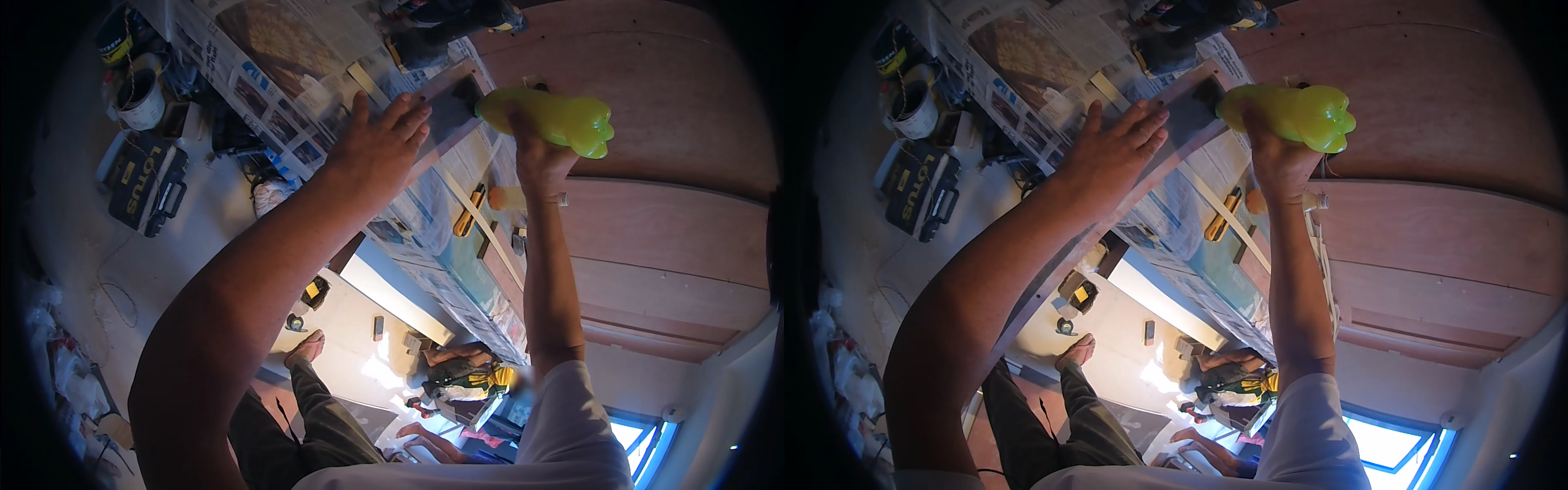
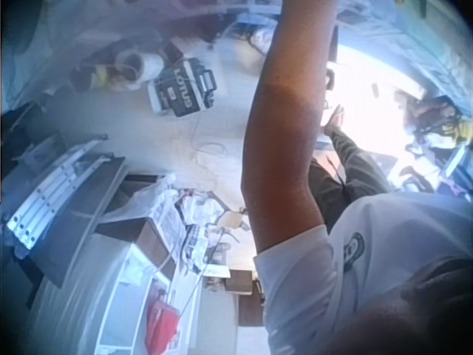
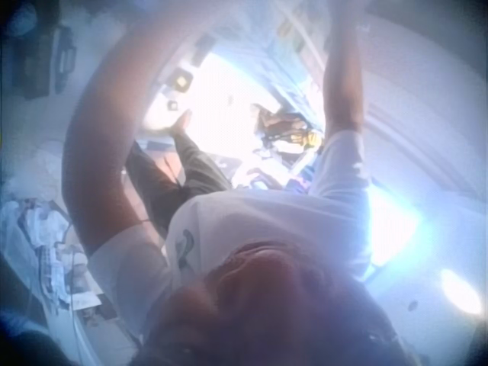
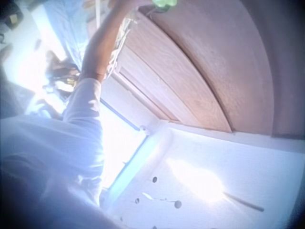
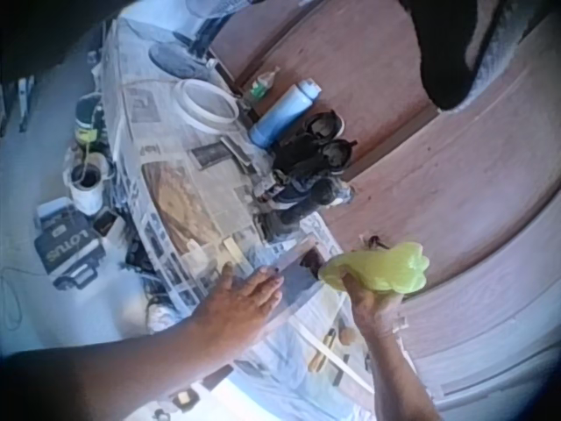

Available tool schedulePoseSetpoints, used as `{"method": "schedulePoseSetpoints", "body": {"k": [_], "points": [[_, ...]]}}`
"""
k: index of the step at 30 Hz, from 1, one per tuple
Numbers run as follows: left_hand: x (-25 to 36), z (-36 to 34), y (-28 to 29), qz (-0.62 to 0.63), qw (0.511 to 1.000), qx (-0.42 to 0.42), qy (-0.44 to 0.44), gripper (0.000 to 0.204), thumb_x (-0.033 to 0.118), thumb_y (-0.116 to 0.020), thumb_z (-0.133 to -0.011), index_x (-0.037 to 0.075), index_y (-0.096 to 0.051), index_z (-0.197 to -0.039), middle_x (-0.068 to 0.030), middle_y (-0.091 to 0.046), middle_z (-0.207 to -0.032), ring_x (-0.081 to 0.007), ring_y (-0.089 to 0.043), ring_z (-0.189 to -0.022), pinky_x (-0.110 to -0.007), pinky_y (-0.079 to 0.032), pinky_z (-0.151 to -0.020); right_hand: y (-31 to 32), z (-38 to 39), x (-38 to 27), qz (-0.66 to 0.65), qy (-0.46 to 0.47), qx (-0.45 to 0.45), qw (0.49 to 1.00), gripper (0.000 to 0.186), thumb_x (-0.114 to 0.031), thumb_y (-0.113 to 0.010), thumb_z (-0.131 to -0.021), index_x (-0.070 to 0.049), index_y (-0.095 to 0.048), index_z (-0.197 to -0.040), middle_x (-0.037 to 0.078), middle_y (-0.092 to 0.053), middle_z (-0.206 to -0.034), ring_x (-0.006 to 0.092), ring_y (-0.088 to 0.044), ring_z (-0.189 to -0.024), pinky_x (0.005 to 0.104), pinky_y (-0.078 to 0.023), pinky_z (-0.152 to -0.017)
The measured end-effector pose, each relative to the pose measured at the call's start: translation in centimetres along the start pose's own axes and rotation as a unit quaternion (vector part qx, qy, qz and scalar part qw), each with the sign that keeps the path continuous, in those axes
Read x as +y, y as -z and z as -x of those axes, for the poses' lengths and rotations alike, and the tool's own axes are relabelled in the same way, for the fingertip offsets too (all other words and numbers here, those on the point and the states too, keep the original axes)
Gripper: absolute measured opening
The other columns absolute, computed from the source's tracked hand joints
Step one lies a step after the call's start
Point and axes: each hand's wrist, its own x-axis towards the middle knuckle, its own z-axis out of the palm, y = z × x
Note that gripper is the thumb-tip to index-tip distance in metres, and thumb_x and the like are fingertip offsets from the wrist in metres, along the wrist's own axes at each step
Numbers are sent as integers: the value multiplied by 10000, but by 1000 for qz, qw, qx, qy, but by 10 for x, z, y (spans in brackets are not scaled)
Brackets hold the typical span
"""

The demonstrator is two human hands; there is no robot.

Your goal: The person applies a dark liquid finish to a long, curved wooden plank using a bright green sponge. They hold the plank with their left hand and wipe the finish along its length with their right hand, working in a workshop environment.

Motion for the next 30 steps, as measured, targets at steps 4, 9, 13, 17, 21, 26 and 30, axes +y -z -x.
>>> {"method": "schedulePoseSetpoints", "body": {"k": [4,9,13,17,21,26,30], "points": [[0,1,3,-9,1000,-7,-1,691,204,-573,-980,116,-306,-1611,-55,-154,-1722,-273,-143,-1585,-656,-224,-1206,0,-3,-8,-2,-54,-3,999,432,-103,-868,-755,0,-633,-1102,117,-709,-1008,217,-693,-896,359,-549,-855],[0,0,2,0,1000,-10,-1,700,188,-574,-978,117,-293,-1616,-54,-147,-1724,-271,-138,-1586,-653,-223,-1209,-3,-5,-4,2,27,32,999,296,-97,-838,-791,13,-696,-1027,120,-735,-987,204,-707,-867,345,-553,-825],[-1,1,2,3,1000,-12,-2,688,179,-561,-983,117,-296,-1615,-54,-140,-1726,-269,-137,-1587,-658,-220,-1207,-6,-12,-1,-32,0,7,999,269,-107,-834,-802,12,-706,-1007,99,-741,-976,200,-710,-841,330,-557,-799],[0,0,-1,0,1000,-8,-3,674,184,-544,-991,118,-297,-1615,-49,-134,-1728,-268,-137,-1587,-665,-218,-1203,-12,-19,-6,-27,27,-1,999,284,-116,-853,-791,3,-703,-1001,96,-740,-965,201,-715,-848,326,-560,-788],[-1,0,-1,4,1000,-5,-3,651,196,-511,-1005,121,-298,-1615,-45,-130,-1729,-265,-140,-1587,-668,-220,-1200,-16,-28,-8,-33,3,-13,999,342,-116,-878,-773,-6,-683,-1032,95,-734,-975,197,-712,-851,324,-565,-786],[-2,-1,-2,5,1000,-8,4,629,204,-478,-1017,127,-299,-1615,-40,-134,-1729,-257,-145,-1586,-667,-214,-1203,-12,-22,-5,-88,0,-21,996,324,-115,-878,-789,-22,-683,-1031,71,-717,-1000,174,-693,-864,307,-553,-800],[-1,0,-1,-18,1000,7,0,606,195,-440,-1029,132,-301,-1615,-29,-136,-1729,-253,-152,-1585,-666,-218,-1203,-17,-37,4,10,46,-60,997,356,-126,-892,-776,-18,-684,-1044,90,-721,-1037,180,-696,-915,328,-558,-833]]}}
